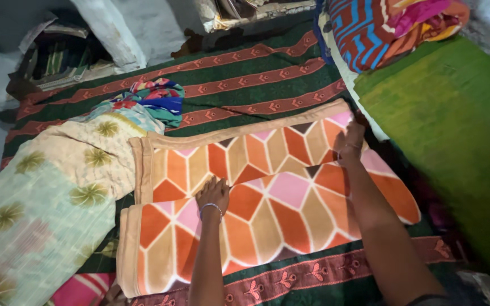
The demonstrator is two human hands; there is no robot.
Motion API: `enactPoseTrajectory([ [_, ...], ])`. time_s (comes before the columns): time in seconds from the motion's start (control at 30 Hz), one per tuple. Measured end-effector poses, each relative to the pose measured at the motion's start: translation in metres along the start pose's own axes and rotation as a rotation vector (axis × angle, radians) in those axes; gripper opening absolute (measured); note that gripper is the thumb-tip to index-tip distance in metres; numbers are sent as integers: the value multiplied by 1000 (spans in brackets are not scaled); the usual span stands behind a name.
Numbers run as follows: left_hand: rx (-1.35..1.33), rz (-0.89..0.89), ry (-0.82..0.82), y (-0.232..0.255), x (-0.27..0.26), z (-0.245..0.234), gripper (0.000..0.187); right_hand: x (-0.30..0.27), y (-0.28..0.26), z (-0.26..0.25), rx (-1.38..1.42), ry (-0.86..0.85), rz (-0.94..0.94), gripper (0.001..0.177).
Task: The person folds a geometric patterned blanket and then a floral-patterned cloth on a bed, smoothing the fabrics by hand.
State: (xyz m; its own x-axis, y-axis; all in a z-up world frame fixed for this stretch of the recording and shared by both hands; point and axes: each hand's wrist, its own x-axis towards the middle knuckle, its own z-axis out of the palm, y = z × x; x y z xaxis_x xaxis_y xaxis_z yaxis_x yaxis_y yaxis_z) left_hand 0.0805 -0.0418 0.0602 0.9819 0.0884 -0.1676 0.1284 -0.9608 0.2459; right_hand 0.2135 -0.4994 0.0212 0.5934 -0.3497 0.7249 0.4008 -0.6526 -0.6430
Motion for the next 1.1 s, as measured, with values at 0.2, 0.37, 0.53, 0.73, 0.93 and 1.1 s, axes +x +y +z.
enactPoseTrajectory([
  [0.2,0,-10,-13,1,2,0,54,26,21,20,653,273,682,32],
  [0.37,-28,-22,1,2,2,0,54,21,37,16,-461,-77,561,20],
  [0.53,-34,-31,16,3,2,0,52,29,47,23,-713,-198,565,14],
  [0.73,-61,-28,48,0,5,6,52,34,52,21,-764,-263,554,19],
  [0.93,-65,-29,53,-2,4,8,52,32,45,23,-255,52,737,24],
  [1.1,-59,-26,46,-1,1,6,52,20,38,11,-167,284,461,21],
])
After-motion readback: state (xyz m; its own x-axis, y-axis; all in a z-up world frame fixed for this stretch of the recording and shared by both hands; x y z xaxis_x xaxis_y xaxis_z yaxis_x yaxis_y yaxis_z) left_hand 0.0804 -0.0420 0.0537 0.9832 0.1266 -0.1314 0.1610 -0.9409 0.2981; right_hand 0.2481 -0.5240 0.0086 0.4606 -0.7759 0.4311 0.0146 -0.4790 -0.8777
